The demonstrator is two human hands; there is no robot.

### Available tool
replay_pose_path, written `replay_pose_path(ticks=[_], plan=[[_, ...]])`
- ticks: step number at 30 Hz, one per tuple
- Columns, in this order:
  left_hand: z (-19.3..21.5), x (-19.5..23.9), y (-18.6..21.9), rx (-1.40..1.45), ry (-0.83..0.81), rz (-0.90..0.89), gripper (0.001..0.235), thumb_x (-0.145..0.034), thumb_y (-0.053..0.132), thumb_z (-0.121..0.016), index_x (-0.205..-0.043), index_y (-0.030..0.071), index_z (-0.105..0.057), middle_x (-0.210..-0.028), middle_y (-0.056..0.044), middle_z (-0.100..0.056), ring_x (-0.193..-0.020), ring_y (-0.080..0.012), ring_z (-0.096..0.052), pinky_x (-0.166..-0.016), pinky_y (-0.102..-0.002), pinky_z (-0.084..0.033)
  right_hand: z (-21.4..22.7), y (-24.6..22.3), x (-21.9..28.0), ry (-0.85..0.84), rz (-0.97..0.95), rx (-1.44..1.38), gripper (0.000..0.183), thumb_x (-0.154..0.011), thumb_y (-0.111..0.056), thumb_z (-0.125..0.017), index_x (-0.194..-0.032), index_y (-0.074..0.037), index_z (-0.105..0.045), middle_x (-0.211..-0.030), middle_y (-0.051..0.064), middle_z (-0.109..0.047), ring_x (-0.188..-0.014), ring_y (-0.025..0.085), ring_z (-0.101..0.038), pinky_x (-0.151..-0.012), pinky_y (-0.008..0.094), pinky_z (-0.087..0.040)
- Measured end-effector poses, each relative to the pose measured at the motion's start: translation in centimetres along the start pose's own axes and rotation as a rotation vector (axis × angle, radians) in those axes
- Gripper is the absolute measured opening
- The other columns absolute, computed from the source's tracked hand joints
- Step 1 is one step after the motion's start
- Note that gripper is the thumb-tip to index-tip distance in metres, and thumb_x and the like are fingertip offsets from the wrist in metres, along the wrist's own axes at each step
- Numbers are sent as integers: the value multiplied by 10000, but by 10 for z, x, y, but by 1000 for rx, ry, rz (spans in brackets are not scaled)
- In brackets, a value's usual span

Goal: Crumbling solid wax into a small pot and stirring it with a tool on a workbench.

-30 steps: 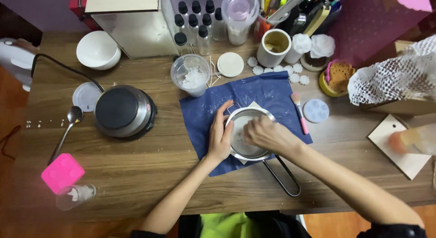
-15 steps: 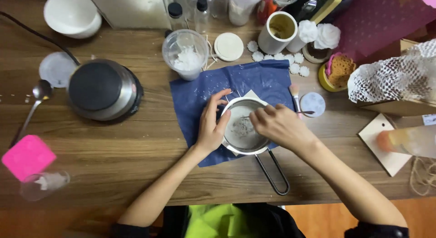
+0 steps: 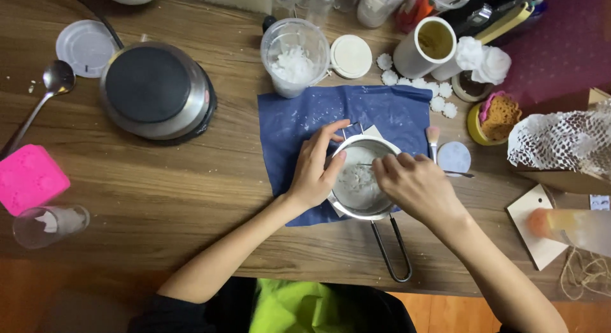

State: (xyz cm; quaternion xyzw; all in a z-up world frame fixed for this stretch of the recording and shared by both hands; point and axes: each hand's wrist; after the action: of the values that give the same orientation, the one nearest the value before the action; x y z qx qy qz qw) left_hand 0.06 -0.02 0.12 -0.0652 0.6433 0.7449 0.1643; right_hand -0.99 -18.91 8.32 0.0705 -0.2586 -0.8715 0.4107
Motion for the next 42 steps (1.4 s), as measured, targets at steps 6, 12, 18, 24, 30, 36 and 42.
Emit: replay_pose_path(ticks=[6, 12, 18, 24, 30, 36, 42], plan=[[0, 0, 1, 1, 4, -6, 431, -884, 121, -504, -1313, 114, -457, -1258, -67, -564, -1051, -237, -593, -879, -342, -373, 27, -7, -2, -304, 15, -66, 170, -870, -61, -558, -728, -142, -607, -686, 32, -631, -613, 164, -639, -511, 262, -500], [2, 0, 0, 13, -10, -11, 438, -888, 127, -491, -1324, 110, -446, -1279, -74, -549, -1058, -250, -589, -887, -355, -368, 12, 6, 10, -112, -53, 40, 127, -761, -65, -586, -705, -178, -587, -655, 1, -604, -616, 169, -649, -485, 271, -491], [-1, 1, 0, 43, -14, 5, 432, -902, 139, -472, -1333, 121, -438, -1308, -70, -532, -1069, -265, -592, -894, -362, -369, 11, 1, 1, -170, -55, 21, 119, -747, -48, -574, -730, -157, -617, -664, 31, -628, -609, 197, -661, -480, 299, -498], [2, -3, 8, 156, -18, 16, 397, -919, 99, -451, -1316, 90, -442, -1317, -143, -509, -1050, -367, -607, -915, -433, -436, 8, 3, -4, -149, 25, 77, 128, -727, -46, -568, -725, -165, -615, -614, 13, -577, -532, 190, -615, -433, 304, -442], [-1, -3, 8, 152, -8, 14, 389, -930, 92, -437, -1319, 92, -439, -1327, -135, -493, -1043, -360, -614, -907, -432, -465, -8, -5, -14, -103, 68, 133, 170, -687, -3, -560, -675, -170, -589, -571, 6, -518, -481, 169, -558, -373, 311, -381], [-1, -2, 9, 146, 26, -23, 373, -928, 66, -433, -1300, 48, -452, -1300, -155, -505, -1134, -361, -562, -921, -420, -474, 4, -11, -23, -104, 100, 193, 215, -676, 13, -562, -597, -187, -559, -545, -17, -496, -452, 152, -523, -380, 280, -335], [-2, -2, 8, 147, 26, -34, 363, -937, 75, -422, -1297, 50, -450, -1297, -153, -504, -1140, -352, -555, -928, -420, -480, 0, -10, -25, -80, 103, 190, 206, -642, 8, -581, -579, -186, -555, -530, -17, -469, -434, 146, -493, -370, 291, -323]])
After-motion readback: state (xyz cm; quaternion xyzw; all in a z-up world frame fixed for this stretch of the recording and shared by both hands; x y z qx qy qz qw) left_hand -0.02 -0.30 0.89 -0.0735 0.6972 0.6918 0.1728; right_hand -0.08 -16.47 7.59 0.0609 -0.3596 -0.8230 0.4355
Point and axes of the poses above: each hand's wrist, its own x-axis away from the middle knuckle, its own z-axis out of the back of the hand, y = z × x
